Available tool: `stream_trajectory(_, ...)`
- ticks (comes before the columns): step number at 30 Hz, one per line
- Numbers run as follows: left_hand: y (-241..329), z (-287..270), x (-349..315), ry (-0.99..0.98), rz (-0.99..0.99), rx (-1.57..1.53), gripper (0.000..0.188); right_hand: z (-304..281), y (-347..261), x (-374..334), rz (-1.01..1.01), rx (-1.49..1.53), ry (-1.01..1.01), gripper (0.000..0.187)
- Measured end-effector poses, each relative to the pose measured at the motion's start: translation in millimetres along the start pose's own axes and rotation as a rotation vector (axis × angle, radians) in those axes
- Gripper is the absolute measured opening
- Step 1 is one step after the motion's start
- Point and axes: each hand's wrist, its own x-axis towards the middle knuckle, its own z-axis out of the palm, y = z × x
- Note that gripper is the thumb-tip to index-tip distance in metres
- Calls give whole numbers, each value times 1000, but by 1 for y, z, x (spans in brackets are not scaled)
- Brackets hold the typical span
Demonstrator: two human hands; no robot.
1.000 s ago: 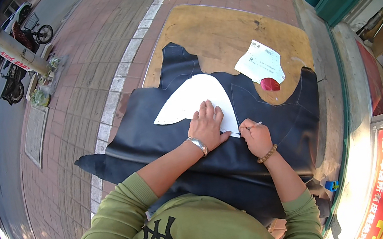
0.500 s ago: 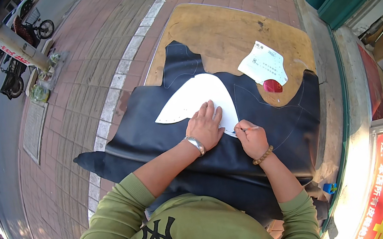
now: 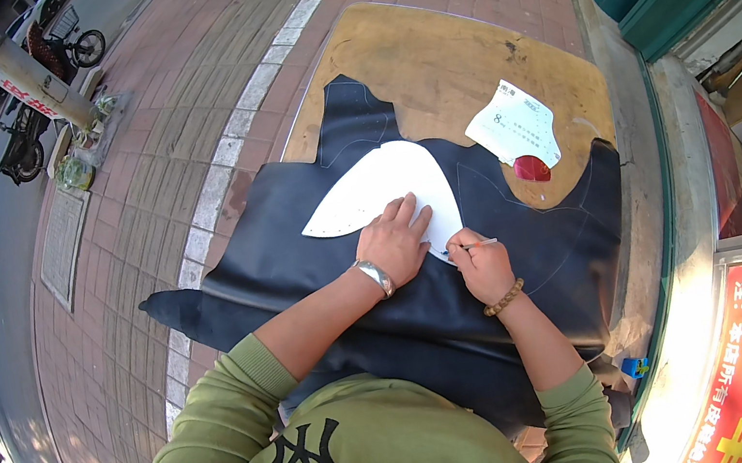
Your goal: The person places white paper patterns onto a black leather sheet on a wooden table and traces their outlines with a white marking tool. The person repositions the patterns multiple times to mark different sections of the leather.
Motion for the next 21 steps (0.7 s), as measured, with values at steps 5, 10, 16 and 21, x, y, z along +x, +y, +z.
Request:
stream_trajectory(5, -4, 3, 2, 15, 3, 2, 49, 2, -6, 0, -71, -130, 43, 17)
stream_trajectory(10, -5, 1, 0, 17, -2, -15, 48, 3, -10, 9, 3, -64, -1, 18)
stream_trajectory(16, -10, 1, -1, 52, -43, -108, 52, 13, -9, 15, -8, 50, 37, 18)
stream_trajectory(21, -15, 7, -1, 60, -91, -218, 55, 15, -14, 16, -49, -43, 46, 17)
